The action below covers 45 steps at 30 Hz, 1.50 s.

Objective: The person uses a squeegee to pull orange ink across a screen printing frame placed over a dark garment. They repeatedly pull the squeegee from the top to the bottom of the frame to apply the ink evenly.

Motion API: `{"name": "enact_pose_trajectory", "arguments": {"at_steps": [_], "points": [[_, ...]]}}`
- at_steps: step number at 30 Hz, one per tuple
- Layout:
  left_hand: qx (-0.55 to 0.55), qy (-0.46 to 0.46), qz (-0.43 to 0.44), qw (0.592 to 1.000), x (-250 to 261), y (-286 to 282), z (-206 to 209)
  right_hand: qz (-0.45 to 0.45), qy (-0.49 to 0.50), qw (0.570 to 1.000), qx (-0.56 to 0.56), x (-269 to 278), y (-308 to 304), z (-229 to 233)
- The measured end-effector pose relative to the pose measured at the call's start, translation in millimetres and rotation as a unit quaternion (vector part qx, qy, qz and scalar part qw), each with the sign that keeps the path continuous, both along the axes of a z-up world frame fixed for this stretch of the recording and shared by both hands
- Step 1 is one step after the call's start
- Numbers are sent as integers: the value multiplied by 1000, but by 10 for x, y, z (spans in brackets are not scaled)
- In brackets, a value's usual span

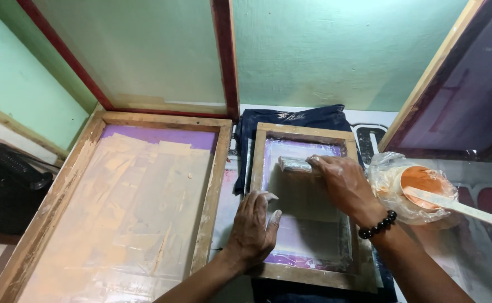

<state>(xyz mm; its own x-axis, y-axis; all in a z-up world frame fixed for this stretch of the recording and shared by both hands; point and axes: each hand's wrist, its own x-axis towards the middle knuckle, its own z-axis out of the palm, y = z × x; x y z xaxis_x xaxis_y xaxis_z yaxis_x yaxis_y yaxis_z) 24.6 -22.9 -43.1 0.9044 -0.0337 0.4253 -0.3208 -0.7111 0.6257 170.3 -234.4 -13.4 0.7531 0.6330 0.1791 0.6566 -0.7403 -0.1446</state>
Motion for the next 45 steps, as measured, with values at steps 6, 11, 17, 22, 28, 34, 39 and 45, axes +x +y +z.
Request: {"name": "enact_pose_trajectory", "arguments": {"at_steps": [6, 11, 17, 22, 28, 34, 39, 45], "points": [[-7, -11, 0, 1000, 1, 4, 0, 31, -101, 994, 16, -7, 20, -424], [2, 0, 7, 1000, 12, 2, -29, 35, 50, 998, -33, -226, -127, -3], [1, -30, 10, 999, -8, -2, -23, 8, -80, 994, -72, 152, -41, -149], [-7, -21, 14, 1000, -11, -1, -19, 29, -71, 997, -24, -170, 14, -538], [-11, -11, 11, 1000, -3, -6, -49, 18, 29, 999, 1, -307, -171, 0], [-16, -25, 13, 999, -17, -4, 20, -8, -56, 997, -49, 150, 76, -91], [-3, -7, 18, 1000, -27, -4, 2, -6, -116, 988, -100, 211, 156, -352], [-16, 2, 23, 1000, -23, -21, 4, 17, -17, 997, -70, -197, 26, -156]]}}
